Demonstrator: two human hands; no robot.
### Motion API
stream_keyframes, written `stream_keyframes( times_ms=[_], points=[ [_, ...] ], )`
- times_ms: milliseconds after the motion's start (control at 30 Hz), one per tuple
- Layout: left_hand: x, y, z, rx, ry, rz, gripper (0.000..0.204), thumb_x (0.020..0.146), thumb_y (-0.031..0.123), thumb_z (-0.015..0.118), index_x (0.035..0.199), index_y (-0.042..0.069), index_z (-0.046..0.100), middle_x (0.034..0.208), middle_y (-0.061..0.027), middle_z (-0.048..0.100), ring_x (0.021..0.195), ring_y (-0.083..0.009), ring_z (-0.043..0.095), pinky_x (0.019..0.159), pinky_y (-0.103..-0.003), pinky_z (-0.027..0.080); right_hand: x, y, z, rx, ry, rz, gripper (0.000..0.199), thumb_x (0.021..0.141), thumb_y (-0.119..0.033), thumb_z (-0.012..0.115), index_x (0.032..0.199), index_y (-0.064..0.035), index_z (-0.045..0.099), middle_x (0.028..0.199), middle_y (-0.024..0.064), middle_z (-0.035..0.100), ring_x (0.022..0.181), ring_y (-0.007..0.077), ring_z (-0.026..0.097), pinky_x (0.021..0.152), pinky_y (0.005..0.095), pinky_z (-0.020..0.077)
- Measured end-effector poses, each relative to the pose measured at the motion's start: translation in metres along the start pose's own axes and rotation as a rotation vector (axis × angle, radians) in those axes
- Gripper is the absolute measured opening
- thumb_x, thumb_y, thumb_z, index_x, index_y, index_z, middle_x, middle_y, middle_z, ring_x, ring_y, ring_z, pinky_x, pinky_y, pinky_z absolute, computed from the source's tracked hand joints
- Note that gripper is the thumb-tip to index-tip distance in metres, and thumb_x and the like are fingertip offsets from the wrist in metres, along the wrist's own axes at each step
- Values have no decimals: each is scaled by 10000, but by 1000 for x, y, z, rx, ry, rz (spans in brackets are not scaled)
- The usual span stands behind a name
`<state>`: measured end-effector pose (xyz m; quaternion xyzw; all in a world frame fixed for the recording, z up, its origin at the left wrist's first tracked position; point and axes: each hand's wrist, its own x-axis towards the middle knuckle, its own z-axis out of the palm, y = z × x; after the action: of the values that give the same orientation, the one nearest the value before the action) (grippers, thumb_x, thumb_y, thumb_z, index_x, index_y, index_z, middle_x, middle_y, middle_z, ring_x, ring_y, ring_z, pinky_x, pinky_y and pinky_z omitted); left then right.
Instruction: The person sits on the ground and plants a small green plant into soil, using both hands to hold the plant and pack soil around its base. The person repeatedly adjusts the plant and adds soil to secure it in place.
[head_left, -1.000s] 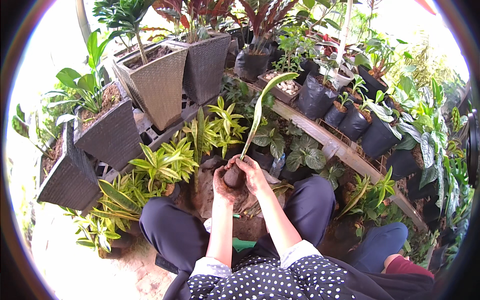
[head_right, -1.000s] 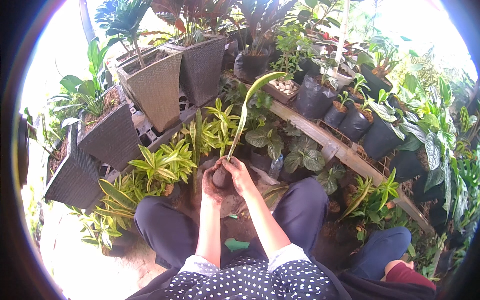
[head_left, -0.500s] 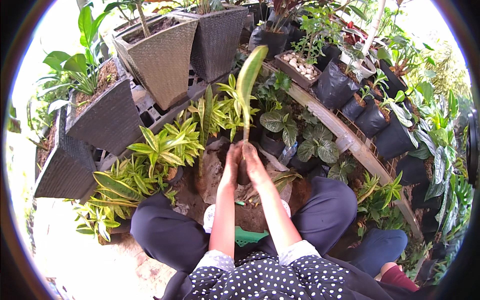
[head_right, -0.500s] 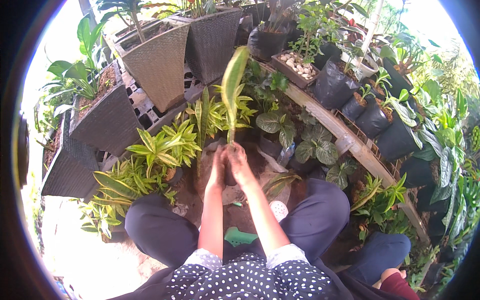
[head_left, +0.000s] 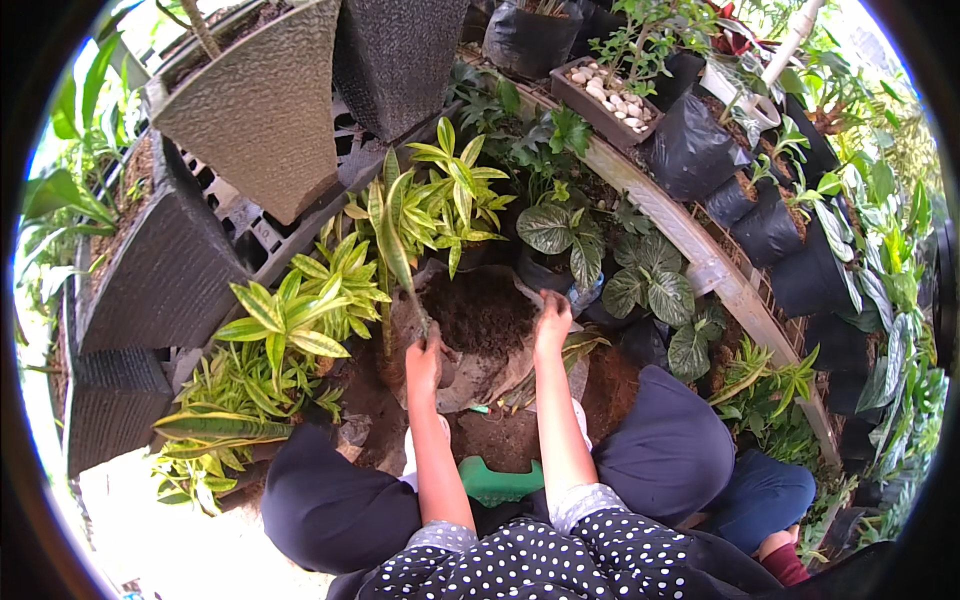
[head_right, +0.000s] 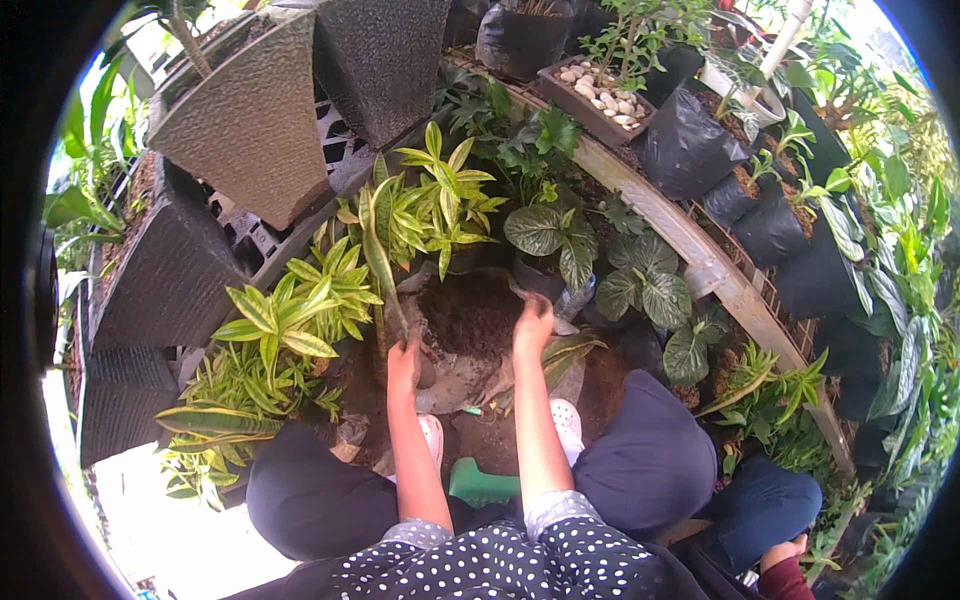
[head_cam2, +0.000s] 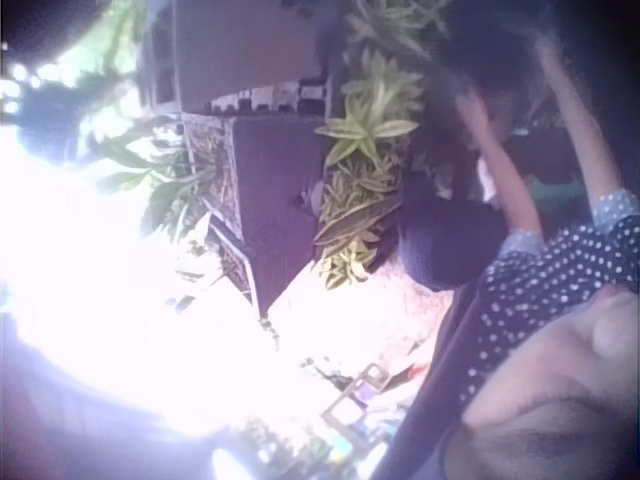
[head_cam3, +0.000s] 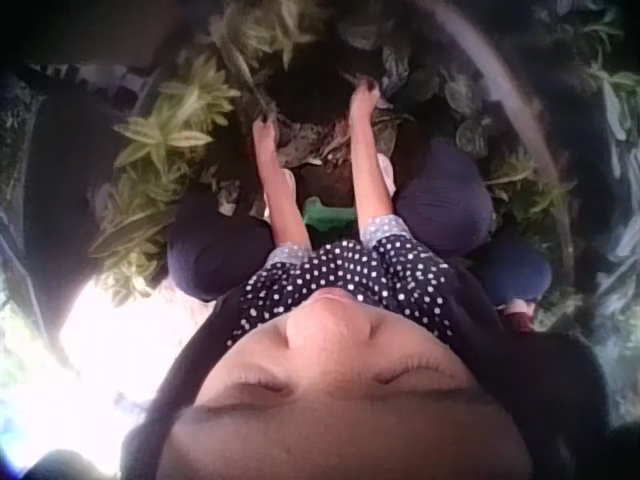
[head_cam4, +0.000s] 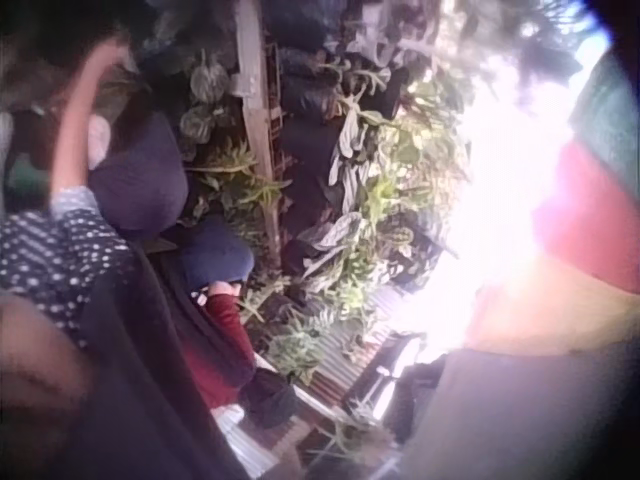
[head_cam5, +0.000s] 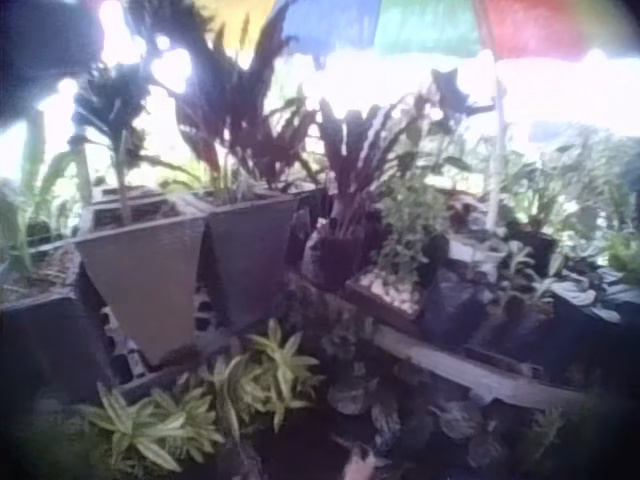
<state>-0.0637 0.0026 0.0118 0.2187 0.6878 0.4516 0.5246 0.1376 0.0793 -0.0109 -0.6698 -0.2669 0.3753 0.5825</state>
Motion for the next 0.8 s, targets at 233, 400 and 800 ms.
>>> stream_keyframes(
  times_ms=[233,400,800],
  points=[
    [19,2,13,-94,84,25,231,853,223,630,807,11,548,725,-54,584,673,-144,569,601,-276,432,34,150,-13,-135,24,194,184,854,-126,519,891,14,631,835,118,655,793,218,608,764,335,455],
    [42,-34,4,-348,-3,-43,129,866,49,559,964,31,477,879,-100,605,865,-222,641,633,-305,494,11,149,30,-570,-171,87,223,832,-192,566,955,-14,621,964,181,626,902,347,577,826,395,451],
    [64,-37,-3,-241,129,-169,190,860,133,625,963,11,521,856,-72,585,741,-154,619,587,-277,468,-1,171,125,-1533,-1355,-879,433,849,-163,497,1282,-176,483,1423,43,334,1331,278,281,1046,517,281]
  ],
)
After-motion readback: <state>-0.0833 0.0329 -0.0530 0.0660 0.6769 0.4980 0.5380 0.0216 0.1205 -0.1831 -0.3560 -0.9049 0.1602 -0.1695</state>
